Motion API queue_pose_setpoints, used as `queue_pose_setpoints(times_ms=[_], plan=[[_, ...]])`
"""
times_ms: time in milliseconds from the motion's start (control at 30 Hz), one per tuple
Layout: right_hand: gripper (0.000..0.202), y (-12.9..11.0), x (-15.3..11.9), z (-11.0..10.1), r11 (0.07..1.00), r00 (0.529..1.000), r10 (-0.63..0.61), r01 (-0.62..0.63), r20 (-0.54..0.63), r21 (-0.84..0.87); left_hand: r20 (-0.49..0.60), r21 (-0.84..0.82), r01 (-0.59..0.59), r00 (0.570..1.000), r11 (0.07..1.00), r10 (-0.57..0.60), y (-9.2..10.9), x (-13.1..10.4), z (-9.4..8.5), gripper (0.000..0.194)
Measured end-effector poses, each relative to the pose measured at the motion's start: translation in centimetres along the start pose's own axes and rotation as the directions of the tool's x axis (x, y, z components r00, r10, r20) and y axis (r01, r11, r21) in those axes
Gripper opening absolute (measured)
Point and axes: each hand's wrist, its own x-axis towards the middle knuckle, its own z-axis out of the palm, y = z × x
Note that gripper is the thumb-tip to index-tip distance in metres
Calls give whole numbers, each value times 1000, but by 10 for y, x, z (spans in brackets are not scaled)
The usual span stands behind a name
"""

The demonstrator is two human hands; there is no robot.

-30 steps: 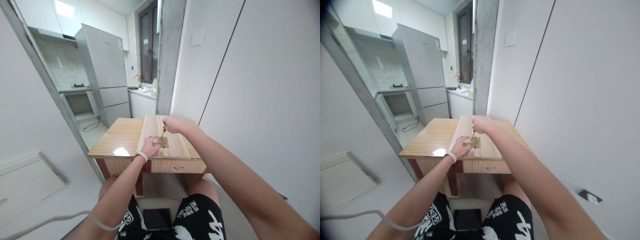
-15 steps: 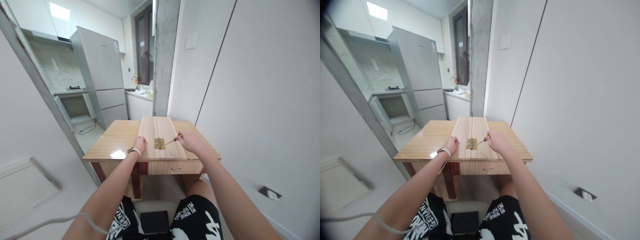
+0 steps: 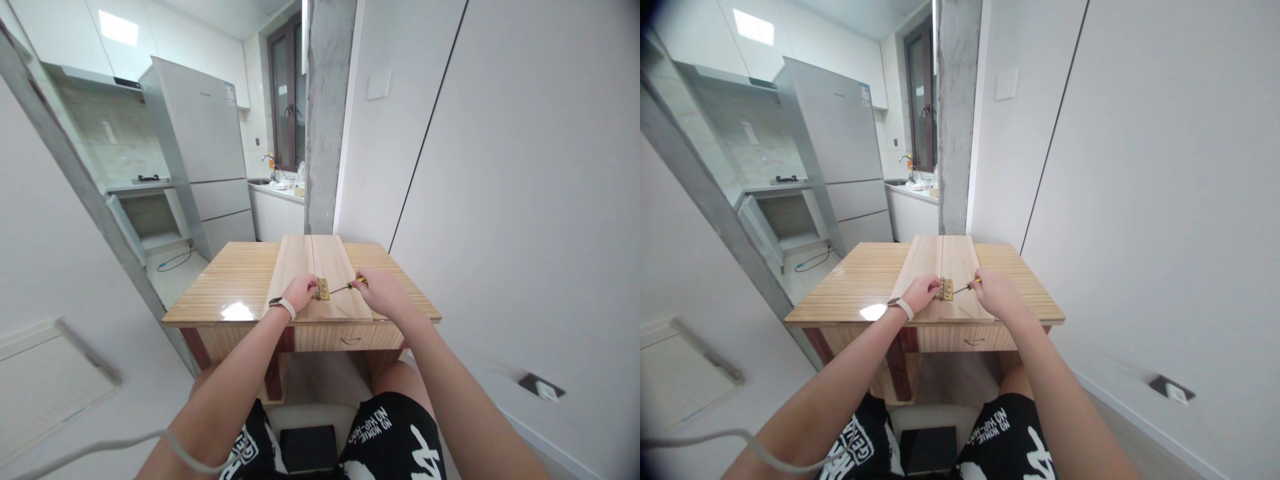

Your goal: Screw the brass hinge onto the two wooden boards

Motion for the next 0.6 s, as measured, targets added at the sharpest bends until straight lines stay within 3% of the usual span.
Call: queue_pose_setpoints(times_ms=[600], plan=[[23,2,-1,2,1000,1000,-12,12,-10,-17,38,81,-92,995,992,89,5,9,24,17]])
